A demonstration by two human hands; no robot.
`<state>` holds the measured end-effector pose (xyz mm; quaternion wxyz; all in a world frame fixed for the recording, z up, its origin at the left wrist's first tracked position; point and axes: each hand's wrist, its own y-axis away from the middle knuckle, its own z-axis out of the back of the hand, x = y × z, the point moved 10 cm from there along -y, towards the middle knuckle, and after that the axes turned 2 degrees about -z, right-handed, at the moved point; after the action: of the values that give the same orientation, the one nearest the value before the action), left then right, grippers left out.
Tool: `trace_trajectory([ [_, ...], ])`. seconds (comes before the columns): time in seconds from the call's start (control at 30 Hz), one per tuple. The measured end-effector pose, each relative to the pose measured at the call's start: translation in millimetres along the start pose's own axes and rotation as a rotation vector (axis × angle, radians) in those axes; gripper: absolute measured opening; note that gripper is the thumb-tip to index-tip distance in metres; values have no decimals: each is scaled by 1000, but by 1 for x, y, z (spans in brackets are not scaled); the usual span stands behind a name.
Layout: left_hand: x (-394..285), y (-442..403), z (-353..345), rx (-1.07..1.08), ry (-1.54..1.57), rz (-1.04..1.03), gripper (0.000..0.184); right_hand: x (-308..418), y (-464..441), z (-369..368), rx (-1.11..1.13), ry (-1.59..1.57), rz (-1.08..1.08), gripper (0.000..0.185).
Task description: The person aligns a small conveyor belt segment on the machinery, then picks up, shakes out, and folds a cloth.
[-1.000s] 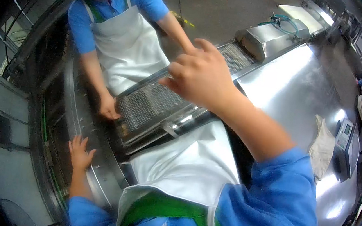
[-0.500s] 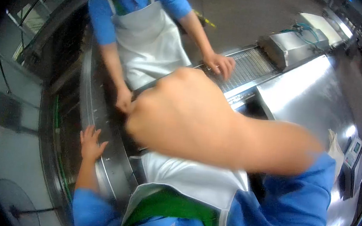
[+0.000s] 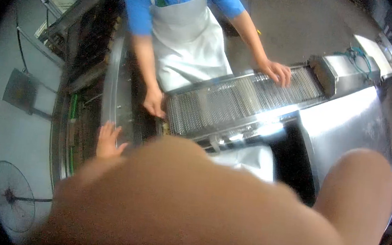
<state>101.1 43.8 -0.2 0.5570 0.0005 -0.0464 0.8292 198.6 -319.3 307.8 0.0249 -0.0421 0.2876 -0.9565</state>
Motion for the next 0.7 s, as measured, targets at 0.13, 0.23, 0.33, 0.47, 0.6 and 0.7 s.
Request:
trace_trajectory([
  [0.13, 3, -2, 1, 12, 16, 34, 67, 0, 3, 5, 15, -24, -13, 32],
  [0.23, 1, 0, -1, 32, 15, 60, 66, 1, 3, 5, 37, -34, -12, 32],
  [0.33, 4, 2, -2, 22, 5, 68, 67, 4, 1, 2, 52, -40, 3, 31],
  [0.47, 7, 2, -2, 17, 44, 55, 67, 6, -1, 3, 63, -41, 31, 31],
  [0.6, 2, 1, 1, 66, 24, 106, 67, 4, -2, 2, 103, -49, 27, 31],
  [0.7, 1, 2, -1, 49, 31, 69, 66, 2, -3, 5, 113, -44, 16, 30],
])
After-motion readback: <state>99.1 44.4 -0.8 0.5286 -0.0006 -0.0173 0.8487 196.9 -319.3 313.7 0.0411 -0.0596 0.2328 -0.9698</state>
